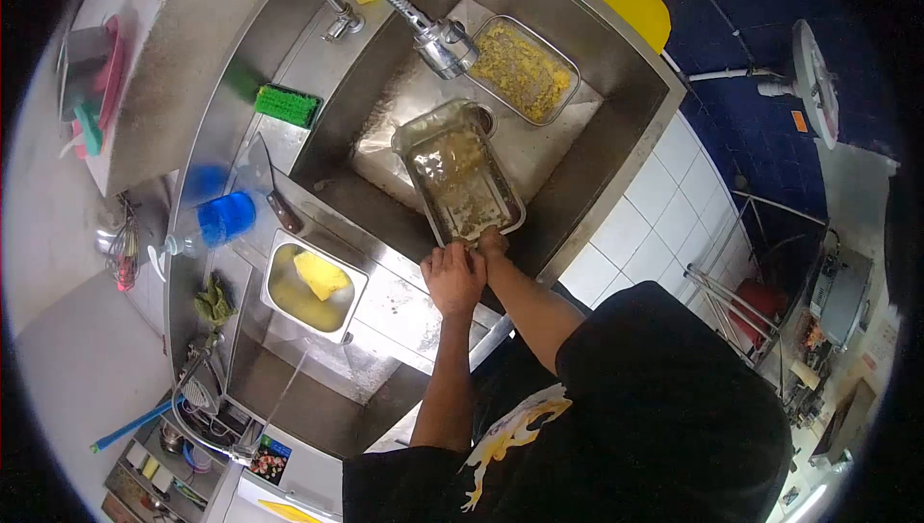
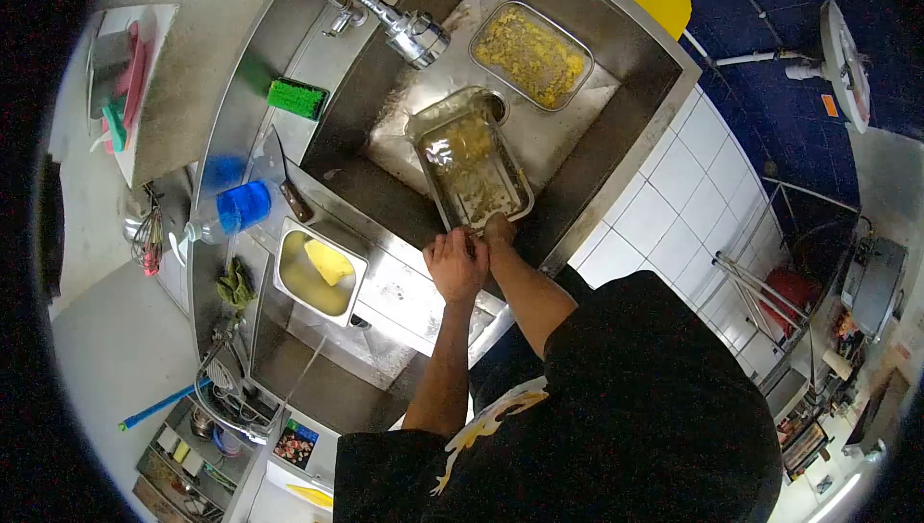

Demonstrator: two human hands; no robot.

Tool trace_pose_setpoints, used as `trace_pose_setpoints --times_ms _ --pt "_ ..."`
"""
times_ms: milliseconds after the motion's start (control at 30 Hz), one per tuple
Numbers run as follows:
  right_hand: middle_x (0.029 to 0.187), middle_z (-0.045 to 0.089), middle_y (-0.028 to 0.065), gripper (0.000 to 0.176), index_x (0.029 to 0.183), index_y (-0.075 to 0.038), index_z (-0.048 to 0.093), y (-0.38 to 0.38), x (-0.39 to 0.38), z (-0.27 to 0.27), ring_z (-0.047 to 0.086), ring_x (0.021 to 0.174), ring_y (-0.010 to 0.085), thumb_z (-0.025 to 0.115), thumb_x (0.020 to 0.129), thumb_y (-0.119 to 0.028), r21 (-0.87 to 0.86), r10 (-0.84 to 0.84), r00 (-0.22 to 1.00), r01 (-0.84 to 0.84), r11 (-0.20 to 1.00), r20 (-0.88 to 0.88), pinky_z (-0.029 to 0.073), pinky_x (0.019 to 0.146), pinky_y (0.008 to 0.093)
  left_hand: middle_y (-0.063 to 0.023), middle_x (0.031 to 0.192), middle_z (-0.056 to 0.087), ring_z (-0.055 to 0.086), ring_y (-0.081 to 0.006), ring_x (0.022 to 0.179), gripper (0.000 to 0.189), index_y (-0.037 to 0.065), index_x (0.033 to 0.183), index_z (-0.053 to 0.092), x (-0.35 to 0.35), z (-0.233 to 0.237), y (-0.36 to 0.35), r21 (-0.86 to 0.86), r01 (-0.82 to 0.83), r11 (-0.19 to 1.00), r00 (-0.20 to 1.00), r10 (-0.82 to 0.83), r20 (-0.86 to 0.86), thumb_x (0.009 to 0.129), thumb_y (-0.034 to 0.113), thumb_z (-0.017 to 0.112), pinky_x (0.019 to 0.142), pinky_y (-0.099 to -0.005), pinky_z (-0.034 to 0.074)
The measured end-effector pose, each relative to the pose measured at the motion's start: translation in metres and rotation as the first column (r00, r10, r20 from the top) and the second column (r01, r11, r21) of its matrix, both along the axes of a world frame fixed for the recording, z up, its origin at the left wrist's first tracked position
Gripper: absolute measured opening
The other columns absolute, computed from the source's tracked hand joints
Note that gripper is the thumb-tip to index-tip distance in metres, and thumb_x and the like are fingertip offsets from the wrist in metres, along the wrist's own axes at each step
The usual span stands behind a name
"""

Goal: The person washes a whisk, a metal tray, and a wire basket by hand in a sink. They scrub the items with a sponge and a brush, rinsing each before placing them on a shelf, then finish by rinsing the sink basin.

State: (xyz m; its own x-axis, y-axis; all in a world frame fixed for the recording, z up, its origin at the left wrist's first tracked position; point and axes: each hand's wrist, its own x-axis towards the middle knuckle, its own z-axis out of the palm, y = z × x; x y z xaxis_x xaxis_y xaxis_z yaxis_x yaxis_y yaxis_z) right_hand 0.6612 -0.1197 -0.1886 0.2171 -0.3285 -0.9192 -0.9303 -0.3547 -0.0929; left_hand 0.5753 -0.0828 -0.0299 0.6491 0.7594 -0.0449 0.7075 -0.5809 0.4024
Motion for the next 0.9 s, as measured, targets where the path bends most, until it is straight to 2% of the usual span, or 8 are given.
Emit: trace_pose_setpoints --times_ms 167,267,333,467,533,633,700,900 --pt "0.114 0.070 0.0235 0.042 0.119 0.007 0.066 -0.006 -0.003 -0.012 0.071 0.092 0.0354 0.051 0.101 -0.028 0.091 -0.061 0.993 0.070 0.993 -0.099 0.058 0.079 0.0492 -0.0122 0.101 0.070 0.064 -0.0320 0.098 0.021 0.006 0.104 0.062 0.000 0.005 0.000 -0.140 -0.022 0.990 0.997 0.011 -0.077 0.091 0.023 0.065 0.089 -0.0469 0.043" --pt "0.114 0.070 0.0208 0.038 0.119 0.003 0.066 -0.004 0.008 -0.001 0.070 0.096 0.0346 0.053 0.103 -0.029 0.204 -0.119 0.991 0.103 0.974 0.066 0.058 0.079 0.0492 -0.0171 0.116 0.064 0.059 -0.0348 0.110 0.029 0.002 0.112 0.059 0.001 0.012 0.001 -0.163 -0.077 0.984 0.997 0.072 -0.037 0.094 0.024 0.063 0.094 -0.0479 0.042" --pt "0.106 0.069 0.0177 0.034 0.114 -0.002 0.069 -0.011 0.016 -0.015 0.068 0.093 0.0323 0.055 0.104 -0.031 0.422 -0.404 0.875 0.482 0.768 -0.265 0.058 0.074 0.0463 -0.0192 0.121 0.061 0.057 -0.0364 0.115 0.033 0.000 0.118 0.057 0.000 0.013 0.000 -0.108 -0.068 0.992 0.996 0.075 0.058 0.096 0.025 0.061 0.097 -0.0487 0.041" --pt "0.106 0.068 0.0160 0.034 0.114 -0.006 0.068 -0.011 0.022 0.002 0.067 0.089 0.0287 0.056 0.103 -0.037 0.429 -0.182 0.958 0.263 0.864 -0.220 0.058 0.071 0.0442 -0.0224 0.129 0.057 0.053 -0.0392 0.122 0.045 -0.002 0.132 0.052 -0.001 0.016 0.002 -0.109 -0.078 0.991 0.973 0.099 0.206 0.099 0.028 0.061 0.103 -0.0505 0.039" --pt "0.104 0.065 0.0125 0.035 0.119 -0.010 0.067 -0.045 0.017 -0.073 0.064 0.079 0.0242 0.055 0.104 -0.040 0.596 -0.103 0.863 0.423 0.683 -0.494 0.057 0.068 0.0406 -0.0237 0.132 0.055 0.052 -0.0401 0.125 0.050 -0.003 0.135 0.050 -0.001 0.019 0.005 -0.140 -0.086 0.986 0.964 0.118 0.237 0.097 0.027 0.064 0.106 -0.0506 0.038" --pt "0.107 0.061 0.0083 0.038 0.126 -0.010 0.063 -0.044 0.007 -0.059 0.060 0.085 0.0200 0.054 0.105 -0.041 0.750 -0.065 0.847 0.499 0.434 -0.527 0.056 0.073 0.0446 -0.0273 0.142 0.049 0.048 -0.0431 0.131 0.065 -0.005 0.142 0.044 0.017 0.030 0.009 -0.231 -0.124 0.965 0.913 0.202 0.354 0.092 0.026 0.072 0.110 -0.0516 0.037" --pt "0.109 0.061 0.0080 0.039 0.128 -0.010 0.062 -0.043 0.009 -0.048 0.060 0.088 0.0203 0.054 0.105 -0.041 0.701 -0.036 0.811 0.526 0.482 -0.584 0.056 0.074 0.0450 -0.0333 0.152 0.037 0.041 -0.0492 0.138 0.086 -0.005 0.150 0.036 0.039 0.048 0.016 -0.370 -0.123 0.921 0.857 0.287 0.428 0.086 0.029 0.082 0.115 -0.0549 0.033" --pt "0.120 0.061 0.0063 0.047 0.139 -0.010 0.054 0.023 0.022 -0.016 0.058 0.103 0.0219 0.054 0.105 -0.042 0.427 0.053 0.552 0.576 0.697 -0.832 0.056 0.082 0.0472 -0.0316 0.155 0.035 0.039 -0.0472 0.143 0.101 -0.004 0.157 0.026 0.080 0.096 0.027 -0.299 -0.119 0.947 0.924 0.216 0.315 0.082 0.027 0.086 0.120 -0.0513 0.031"
